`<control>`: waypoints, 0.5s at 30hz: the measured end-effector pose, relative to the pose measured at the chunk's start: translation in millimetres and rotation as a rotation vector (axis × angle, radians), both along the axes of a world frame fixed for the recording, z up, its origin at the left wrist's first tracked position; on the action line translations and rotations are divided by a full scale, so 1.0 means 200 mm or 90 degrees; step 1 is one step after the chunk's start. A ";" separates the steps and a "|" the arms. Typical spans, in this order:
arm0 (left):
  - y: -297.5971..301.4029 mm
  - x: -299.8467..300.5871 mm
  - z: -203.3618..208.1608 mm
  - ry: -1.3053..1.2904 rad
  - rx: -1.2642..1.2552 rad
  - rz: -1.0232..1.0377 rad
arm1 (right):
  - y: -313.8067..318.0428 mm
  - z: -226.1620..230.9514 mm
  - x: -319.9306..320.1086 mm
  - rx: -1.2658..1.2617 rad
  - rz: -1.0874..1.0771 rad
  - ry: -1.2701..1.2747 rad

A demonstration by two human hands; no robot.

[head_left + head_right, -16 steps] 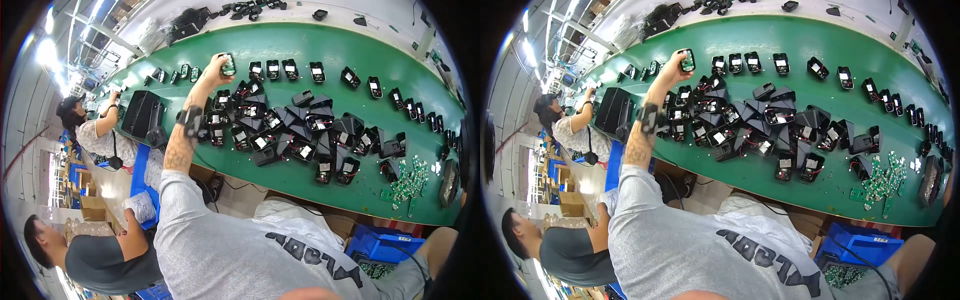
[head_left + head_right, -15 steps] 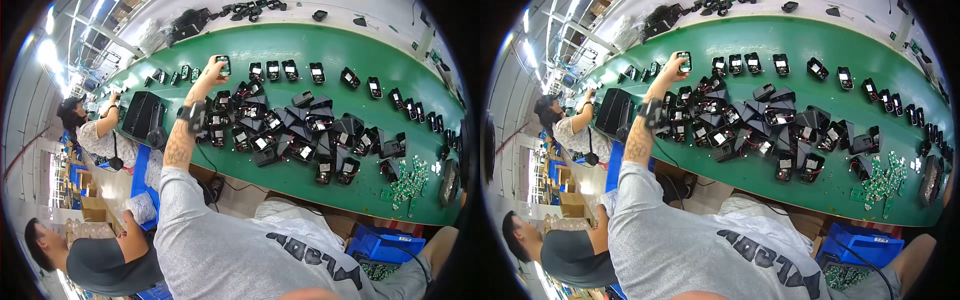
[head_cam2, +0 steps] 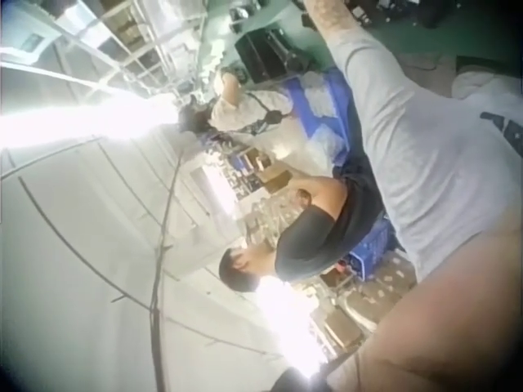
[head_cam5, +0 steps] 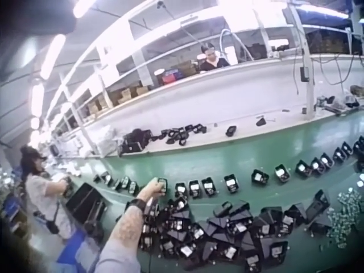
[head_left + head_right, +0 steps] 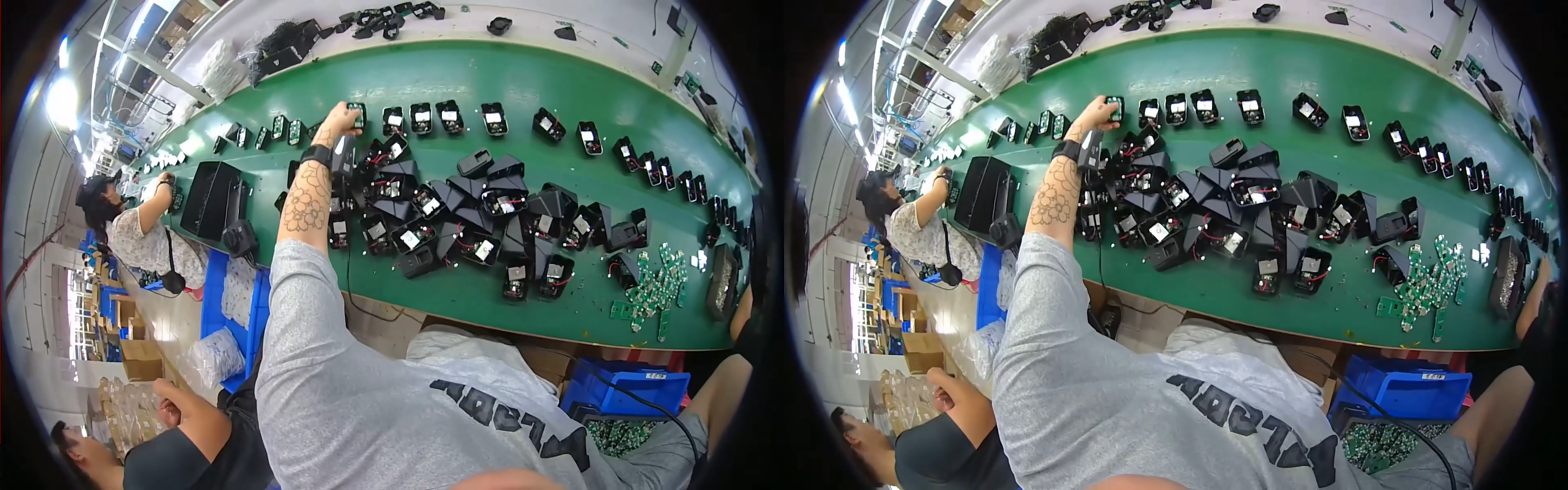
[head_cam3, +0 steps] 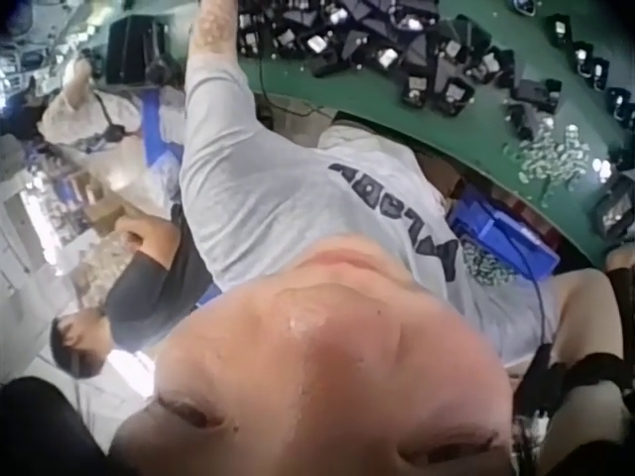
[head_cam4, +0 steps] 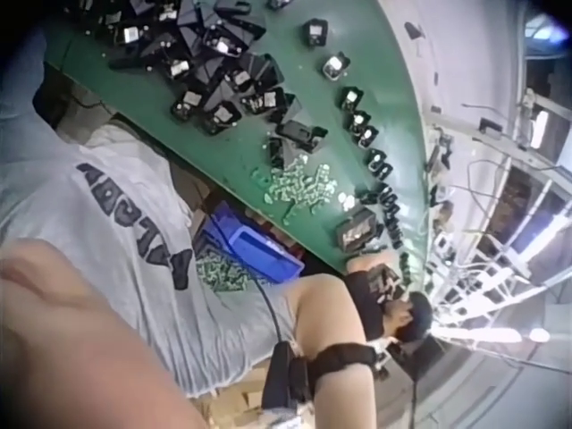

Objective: Assembling electronic circuit boards into plastic housings on a factory production line.

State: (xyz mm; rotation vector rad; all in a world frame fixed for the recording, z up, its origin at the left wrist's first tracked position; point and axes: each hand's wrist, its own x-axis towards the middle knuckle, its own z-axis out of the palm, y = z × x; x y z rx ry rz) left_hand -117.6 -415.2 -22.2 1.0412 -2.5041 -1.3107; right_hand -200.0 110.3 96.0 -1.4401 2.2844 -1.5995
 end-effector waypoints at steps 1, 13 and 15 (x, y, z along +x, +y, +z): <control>-0.01 0.00 -0.02 -0.023 -0.059 -0.016 | -0.04 0.01 -0.04 0.004 0.001 0.011; 0.35 -0.05 0.17 -0.106 -0.578 0.033 | -0.20 0.12 -0.37 0.109 0.018 0.125; 0.30 -0.06 0.10 -0.108 -0.491 -0.069 | -0.19 0.20 -0.42 0.127 0.023 0.162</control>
